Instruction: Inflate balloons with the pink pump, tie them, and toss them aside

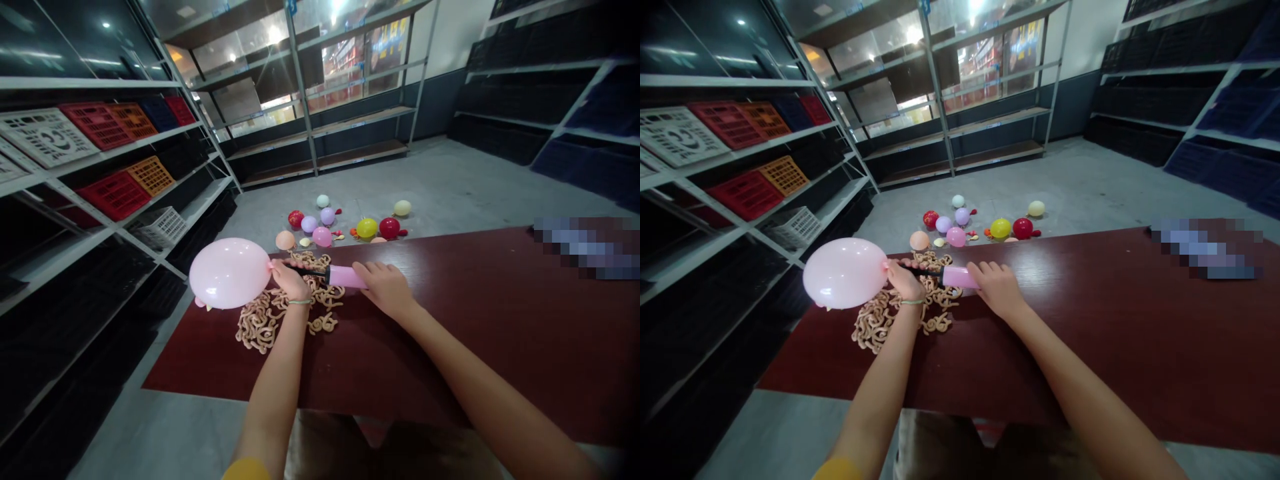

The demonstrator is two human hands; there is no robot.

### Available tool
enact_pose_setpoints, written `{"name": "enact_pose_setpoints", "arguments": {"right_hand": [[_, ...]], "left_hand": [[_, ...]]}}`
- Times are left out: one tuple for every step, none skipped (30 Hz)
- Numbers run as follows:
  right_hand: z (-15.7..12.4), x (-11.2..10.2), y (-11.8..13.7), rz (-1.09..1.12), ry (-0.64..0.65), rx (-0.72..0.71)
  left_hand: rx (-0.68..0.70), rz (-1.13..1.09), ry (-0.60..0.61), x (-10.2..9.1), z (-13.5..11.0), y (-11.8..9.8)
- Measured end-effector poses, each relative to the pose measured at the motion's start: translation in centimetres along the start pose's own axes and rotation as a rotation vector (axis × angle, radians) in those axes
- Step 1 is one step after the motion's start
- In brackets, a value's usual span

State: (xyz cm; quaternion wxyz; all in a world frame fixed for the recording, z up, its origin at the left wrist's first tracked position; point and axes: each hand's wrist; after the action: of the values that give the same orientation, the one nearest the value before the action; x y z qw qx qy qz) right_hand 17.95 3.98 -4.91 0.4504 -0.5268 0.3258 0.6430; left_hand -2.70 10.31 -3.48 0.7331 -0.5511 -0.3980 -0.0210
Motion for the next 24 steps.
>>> {"name": "enact_pose_setpoints", "arguments": {"right_hand": [[0.0, 0.0, -0.6, -0.011, -0.008, -0.009], [0.0, -0.1, -1.1, -0.020, -0.011, -0.012], [0.0, -0.1, -1.5, -0.026, -0.011, -0.009], [-0.1, -0.1, -1.7, -0.029, -0.009, -0.005], [-0.2, -0.1, -1.7, -0.028, -0.005, -0.001], [-0.3, -0.1, -1.5, -0.024, 0.001, 0.003], [-0.3, -0.1, -1.2, -0.016, 0.010, 0.001], [-0.4, -0.1, -0.6, -0.004, 0.022, -0.004], [-0.4, -0.1, 0.0, 0.010, 0.033, -0.007], [-0.4, 0.0, 0.7, 0.025, 0.043, -0.006], [-0.4, 0.1, 1.3, 0.040, 0.050, 0.000], [-0.3, 0.3, 1.8, 0.053, 0.052, 0.015], [-0.2, 0.4, 2.2, 0.063, 0.052, 0.033], [-0.2, 0.6, 2.5, 0.067, 0.049, 0.051], [-0.1, 0.7, 2.5, 0.066, 0.046, 0.063], [0.0, 0.9, 2.5, 0.061, 0.039, 0.069], [0.1, 0.9, 2.2, 0.051, 0.030, 0.064], [0.1, 0.9, 1.9, 0.038, 0.020, 0.048], [0.1, 0.9, 1.5, 0.023, 0.008, 0.025], [0.1, 0.8, 1.0, 0.007, -0.004, 0.000], [0.1, 0.7, 0.5, -0.009, -0.014, -0.023], [0.1, 0.5, 0.0, -0.022, -0.022, -0.040], [0.0, 0.4, -0.4, -0.030, -0.030, -0.044], [-0.2, 0.3, -0.8, -0.033, -0.038, -0.039]], "left_hand": [[0.022, -0.006, -0.018, -0.3, 0.5, -0.6], [0.039, -0.013, -0.034, -0.6, 0.9, -1.2], [0.053, -0.016, -0.048, -0.9, 1.3, -1.7], [0.065, -0.017, -0.059, -1.2, 1.6, -2.1], [0.079, -0.019, -0.070, -1.5, 1.8, -2.5], [0.095, -0.022, -0.081, -1.6, 1.8, -2.7], [0.107, -0.027, -0.088, -1.7, 1.8, -2.8], [0.114, -0.033, -0.088, -1.6, 1.6, -2.8], [0.115, -0.040, -0.083, -1.4, 1.2, -2.5], [0.110, -0.045, -0.071, -1.2, 0.7, -2.1], [0.097, -0.045, -0.050, -0.8, 0.2, -1.6], [0.078, -0.039, -0.025, -0.5, -0.4, -1.0], [0.051, -0.028, 0.015, -0.1, -1.0, -0.3], [0.015, -0.011, 0.049, 0.3, -1.5, 0.3], [-0.015, 0.001, 0.073, 0.6, -1.9, 0.8], [-0.039, 0.010, 0.091, 0.8, -2.2, 1.2], [-0.050, 0.013, 0.095, 1.0, -2.2, 1.3], [-0.047, 0.011, 0.089, 1.1, -2.2, 1.2], [-0.033, 0.007, 0.078, 1.1, -1.9, 0.9], [-0.014, 0.003, 0.063, 1.0, -1.5, 0.4], [0.008, -0.002, 0.043, 0.8, -1.0, -0.2], [0.028, -0.007, 0.028, 0.6, -0.4, -0.8], [0.041, -0.011, 0.019, 0.4, 0.2, -1.5], [0.052, -0.012, 0.014, 0.2, 0.9, -2.2]]}}
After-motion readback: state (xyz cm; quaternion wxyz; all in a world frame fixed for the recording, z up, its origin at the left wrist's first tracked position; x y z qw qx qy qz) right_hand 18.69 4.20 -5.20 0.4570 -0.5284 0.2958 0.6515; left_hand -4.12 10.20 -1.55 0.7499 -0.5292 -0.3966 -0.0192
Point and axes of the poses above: each hand's wrist, its own z-axis towards the middle knuckle, its own x-axis out of the palm, y = z × x, and after that the axes turned 7 degrees about y, right-handed
